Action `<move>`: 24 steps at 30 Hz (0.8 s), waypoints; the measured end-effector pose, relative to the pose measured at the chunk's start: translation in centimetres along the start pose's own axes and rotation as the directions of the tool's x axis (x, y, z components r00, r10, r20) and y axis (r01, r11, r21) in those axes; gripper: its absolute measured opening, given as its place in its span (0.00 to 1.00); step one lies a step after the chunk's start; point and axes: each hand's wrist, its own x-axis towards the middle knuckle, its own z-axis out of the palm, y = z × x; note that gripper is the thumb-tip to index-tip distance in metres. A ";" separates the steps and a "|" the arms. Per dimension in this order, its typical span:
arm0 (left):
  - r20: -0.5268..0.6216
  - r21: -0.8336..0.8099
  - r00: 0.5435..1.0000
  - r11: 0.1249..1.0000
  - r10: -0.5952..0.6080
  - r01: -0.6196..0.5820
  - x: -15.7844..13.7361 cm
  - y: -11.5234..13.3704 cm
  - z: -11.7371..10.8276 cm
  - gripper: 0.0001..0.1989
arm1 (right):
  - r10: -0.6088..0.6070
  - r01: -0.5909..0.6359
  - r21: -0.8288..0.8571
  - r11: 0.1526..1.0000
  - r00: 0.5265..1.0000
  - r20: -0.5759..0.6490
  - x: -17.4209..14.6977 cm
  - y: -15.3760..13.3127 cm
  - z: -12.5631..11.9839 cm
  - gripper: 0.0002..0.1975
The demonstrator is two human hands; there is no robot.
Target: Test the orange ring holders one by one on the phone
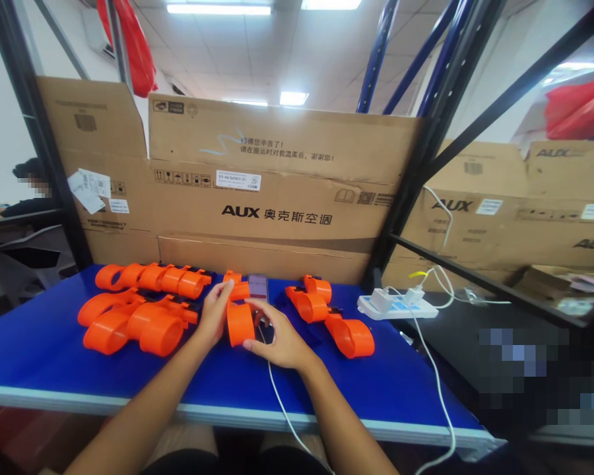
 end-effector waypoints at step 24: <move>0.383 0.883 0.921 -0.320 0.065 -0.344 5.7 13.8 -6.1 0.25 | 0.036 -0.040 -0.066 0.997 0.997 -0.063 7.6 2.1 0.3 0.33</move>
